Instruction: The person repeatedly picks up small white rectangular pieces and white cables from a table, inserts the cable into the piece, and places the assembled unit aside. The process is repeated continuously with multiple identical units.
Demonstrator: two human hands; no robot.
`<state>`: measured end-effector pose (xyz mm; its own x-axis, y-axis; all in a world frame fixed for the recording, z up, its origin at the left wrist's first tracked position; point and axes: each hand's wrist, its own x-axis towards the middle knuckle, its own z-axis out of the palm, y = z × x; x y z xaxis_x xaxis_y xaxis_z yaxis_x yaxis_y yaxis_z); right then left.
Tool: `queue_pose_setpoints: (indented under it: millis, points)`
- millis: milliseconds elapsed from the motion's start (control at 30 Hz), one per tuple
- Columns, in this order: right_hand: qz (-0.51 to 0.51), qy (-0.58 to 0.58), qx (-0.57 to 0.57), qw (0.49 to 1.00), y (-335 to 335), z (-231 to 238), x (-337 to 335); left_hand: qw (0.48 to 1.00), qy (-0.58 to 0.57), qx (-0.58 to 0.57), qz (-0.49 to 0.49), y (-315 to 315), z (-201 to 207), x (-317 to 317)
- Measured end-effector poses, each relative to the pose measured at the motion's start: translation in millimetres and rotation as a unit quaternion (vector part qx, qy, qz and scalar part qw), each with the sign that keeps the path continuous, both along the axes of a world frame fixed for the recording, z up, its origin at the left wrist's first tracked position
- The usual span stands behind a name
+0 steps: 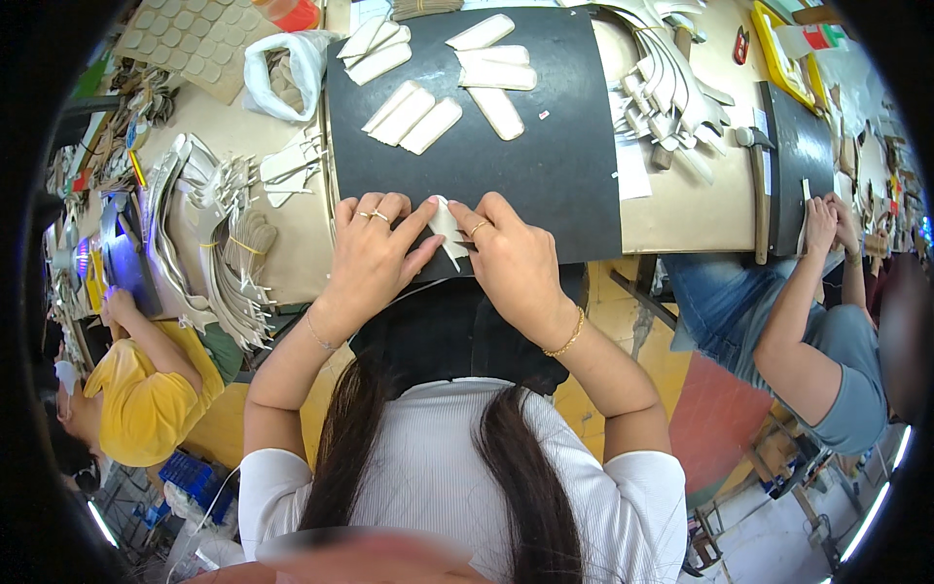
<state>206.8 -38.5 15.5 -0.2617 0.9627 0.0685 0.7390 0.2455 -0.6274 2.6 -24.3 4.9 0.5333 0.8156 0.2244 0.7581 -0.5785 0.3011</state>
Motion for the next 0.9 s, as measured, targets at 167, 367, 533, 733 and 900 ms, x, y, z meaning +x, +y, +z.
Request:
queue_pose_setpoints:
  millis: [167,367,533,733,900]
  points:
    - [0.02,-0.06,0.014,0.998,-9,-1,-3,1.0,0.019,-0.005,0.009,1,3,1]
    - [0.046,-0.069,0.051,0.995,-10,-3,-2,1.0,0.011,-0.015,0.002,3,3,1]
    - [0.039,-0.095,0.027,0.994,-6,-3,-8,0.999,0.015,0.014,-0.026,9,-2,-6]
    - [0.061,-0.075,0.052,0.994,4,-8,-9,0.999,0.009,0.01,0.033,11,-4,-15]
    - [0.075,-0.074,0.064,0.992,-13,1,9,0.999,0.003,0.001,0.049,8,-7,-12]
